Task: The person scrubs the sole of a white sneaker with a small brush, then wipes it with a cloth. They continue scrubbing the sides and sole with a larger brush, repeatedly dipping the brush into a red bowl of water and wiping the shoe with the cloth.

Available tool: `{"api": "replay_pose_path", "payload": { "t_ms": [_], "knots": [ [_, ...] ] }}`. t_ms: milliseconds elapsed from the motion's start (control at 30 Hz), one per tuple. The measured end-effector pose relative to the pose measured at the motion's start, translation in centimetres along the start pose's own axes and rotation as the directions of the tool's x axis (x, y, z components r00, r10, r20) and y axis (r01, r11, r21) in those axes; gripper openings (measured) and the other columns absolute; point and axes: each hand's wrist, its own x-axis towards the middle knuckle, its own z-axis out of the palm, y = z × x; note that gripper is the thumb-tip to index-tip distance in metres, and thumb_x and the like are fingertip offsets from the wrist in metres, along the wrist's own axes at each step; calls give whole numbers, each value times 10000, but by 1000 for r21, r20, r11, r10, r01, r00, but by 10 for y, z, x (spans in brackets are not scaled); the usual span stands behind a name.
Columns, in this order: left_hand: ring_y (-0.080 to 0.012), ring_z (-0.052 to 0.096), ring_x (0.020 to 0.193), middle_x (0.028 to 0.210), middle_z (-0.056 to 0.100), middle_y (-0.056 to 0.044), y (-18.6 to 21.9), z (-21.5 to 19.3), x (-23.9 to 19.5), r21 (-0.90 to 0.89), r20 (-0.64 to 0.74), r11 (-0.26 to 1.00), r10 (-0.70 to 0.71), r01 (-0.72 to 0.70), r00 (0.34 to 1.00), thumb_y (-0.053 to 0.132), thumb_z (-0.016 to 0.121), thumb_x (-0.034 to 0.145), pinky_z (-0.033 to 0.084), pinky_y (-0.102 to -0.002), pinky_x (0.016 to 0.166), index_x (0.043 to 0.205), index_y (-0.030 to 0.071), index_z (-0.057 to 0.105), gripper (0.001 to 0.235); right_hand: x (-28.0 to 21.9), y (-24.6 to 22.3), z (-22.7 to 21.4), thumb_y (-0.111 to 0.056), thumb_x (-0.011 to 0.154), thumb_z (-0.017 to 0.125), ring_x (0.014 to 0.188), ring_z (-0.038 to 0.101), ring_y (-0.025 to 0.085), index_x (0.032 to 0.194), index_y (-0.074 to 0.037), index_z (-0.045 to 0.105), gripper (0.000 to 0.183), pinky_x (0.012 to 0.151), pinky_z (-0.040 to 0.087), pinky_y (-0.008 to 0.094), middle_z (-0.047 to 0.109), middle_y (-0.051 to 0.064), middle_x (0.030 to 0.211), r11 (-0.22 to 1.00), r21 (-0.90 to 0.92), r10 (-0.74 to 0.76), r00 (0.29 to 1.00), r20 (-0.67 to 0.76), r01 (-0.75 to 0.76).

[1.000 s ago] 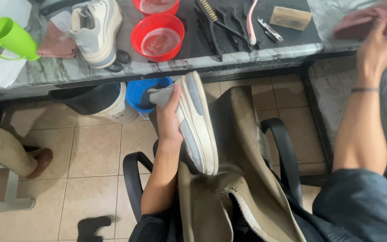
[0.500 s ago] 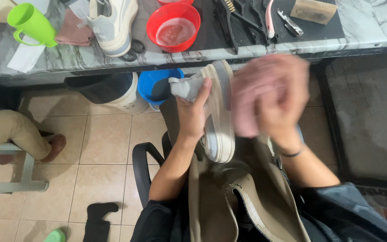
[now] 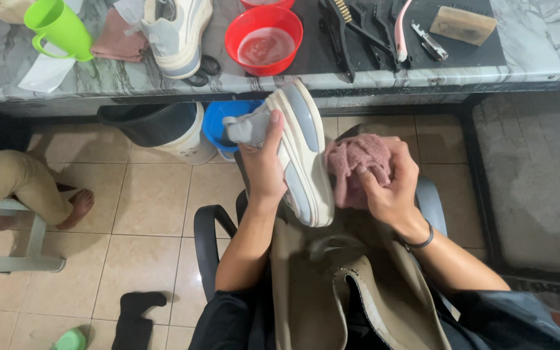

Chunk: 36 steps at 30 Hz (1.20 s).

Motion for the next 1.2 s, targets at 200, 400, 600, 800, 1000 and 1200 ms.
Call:
{"api": "replay_pose_path", "payload": {
  "t_ms": [200,400,600,800,1000,1200],
  "knots": [
    [-60,505,1150,1145,657,5,-50,3,-13,26,-7,999,44,-44,999,166,831,994,493,-359,1073,1263,61,648,342,20,9,16,-123,933,839,957,700,460,1144,42,646,330,837,551,514,648,211,1041,970,-61,-240,969,-59,237],
    [-92,597,1200,1163,784,-65,-36,4,-20,-32,247,997,82,-76,966,96,757,1029,511,-397,1117,1236,29,755,217,104,-55,-3,-103,1006,837,842,640,457,1159,55,683,269,754,500,524,585,225,943,966,-190,-159,983,95,174],
    [-95,661,865,896,695,47,-18,-10,-18,-18,398,1000,-7,16,917,177,754,1011,576,-288,798,984,144,698,70,143,-41,-14,-125,989,658,1053,694,128,1164,-65,688,187,930,539,277,760,32,1140,969,-120,247,829,503,-216],
    [-105,633,869,892,659,58,-27,-21,-15,-87,433,995,4,38,901,237,756,1020,549,-290,788,999,151,687,113,118,-3,-34,-165,1166,612,1206,636,280,1249,-21,539,181,1075,529,410,631,171,1303,998,67,-20,986,166,9],
    [-69,510,750,780,531,92,-26,-15,-18,-96,462,995,17,31,887,195,709,1024,441,-254,692,830,179,592,227,92,-59,-27,-283,1146,557,647,640,123,1098,-180,514,122,751,555,330,582,-48,855,818,466,-460,869,180,337],
    [-54,448,688,730,468,115,-38,-28,-18,-46,541,998,-1,31,841,188,743,996,383,-257,643,743,224,483,365,89,-60,-21,-219,1053,727,899,556,203,1057,-7,683,216,830,457,354,603,74,982,998,-35,-42,972,231,52]
  ]
}}
